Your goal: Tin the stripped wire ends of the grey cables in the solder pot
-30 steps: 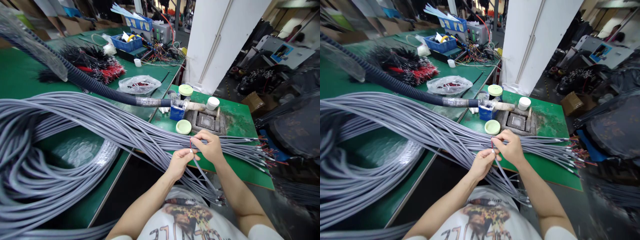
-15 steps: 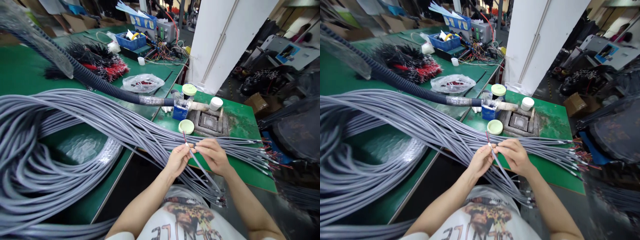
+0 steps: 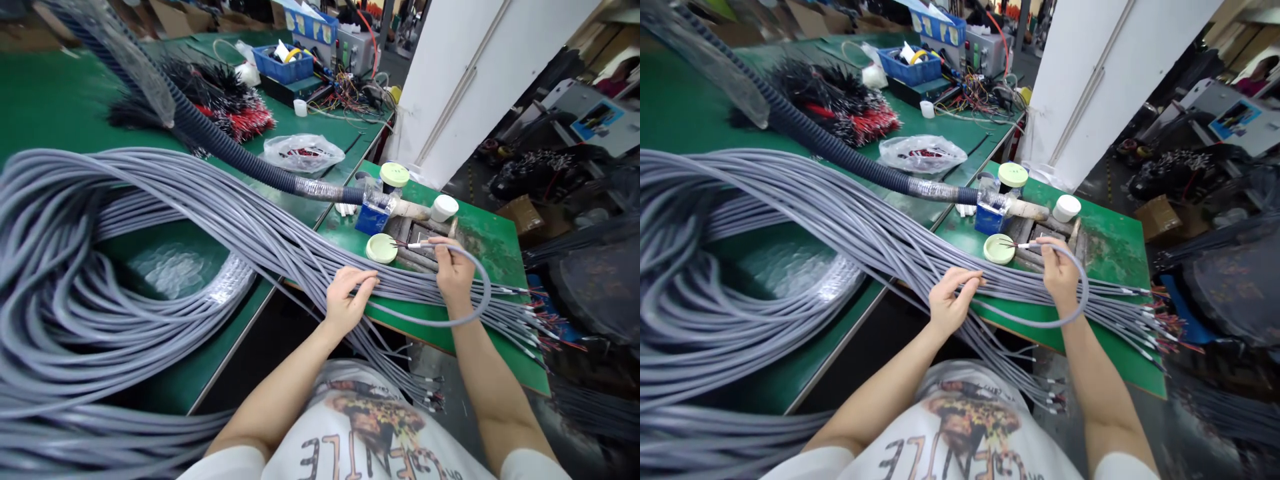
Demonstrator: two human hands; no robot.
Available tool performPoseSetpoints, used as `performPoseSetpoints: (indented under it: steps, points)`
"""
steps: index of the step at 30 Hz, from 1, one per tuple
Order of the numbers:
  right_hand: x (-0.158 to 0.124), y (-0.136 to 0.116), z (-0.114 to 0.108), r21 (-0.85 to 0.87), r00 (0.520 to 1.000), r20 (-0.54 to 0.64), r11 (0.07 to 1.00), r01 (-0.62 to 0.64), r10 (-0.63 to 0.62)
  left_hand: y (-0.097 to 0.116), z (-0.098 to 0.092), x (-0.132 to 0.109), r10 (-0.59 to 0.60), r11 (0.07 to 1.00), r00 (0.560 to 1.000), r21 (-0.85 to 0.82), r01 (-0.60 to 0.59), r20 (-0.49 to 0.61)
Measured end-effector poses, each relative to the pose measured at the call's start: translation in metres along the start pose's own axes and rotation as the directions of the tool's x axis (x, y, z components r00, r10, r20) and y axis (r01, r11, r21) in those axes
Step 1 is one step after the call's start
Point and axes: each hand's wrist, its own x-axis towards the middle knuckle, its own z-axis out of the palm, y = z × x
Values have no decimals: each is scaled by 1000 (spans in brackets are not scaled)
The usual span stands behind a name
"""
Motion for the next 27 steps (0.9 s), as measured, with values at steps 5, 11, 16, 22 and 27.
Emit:
performPoseSetpoints:
  steps: [5,11,16,22,27]
  points:
    - [22,18,20,-52,1000,10,998,-20,20,-20,-2,2,214,953,977,222,-204,-20]
    - [30,29,39,-85,999,33,996,-20,23,-22,-3,4,166,967,985,202,-155,-37]
    - [32,42,46,-110,997,55,992,-55,61,-21,-3,4,163,967,986,200,-156,-23]
    - [33,52,51,-105,993,74,991,-86,94,-22,-3,4,172,967,985,195,-166,-13]
    - [34,52,54,-120,993,70,989,-86,95,-22,-3,4,181,966,983,189,-178,3]
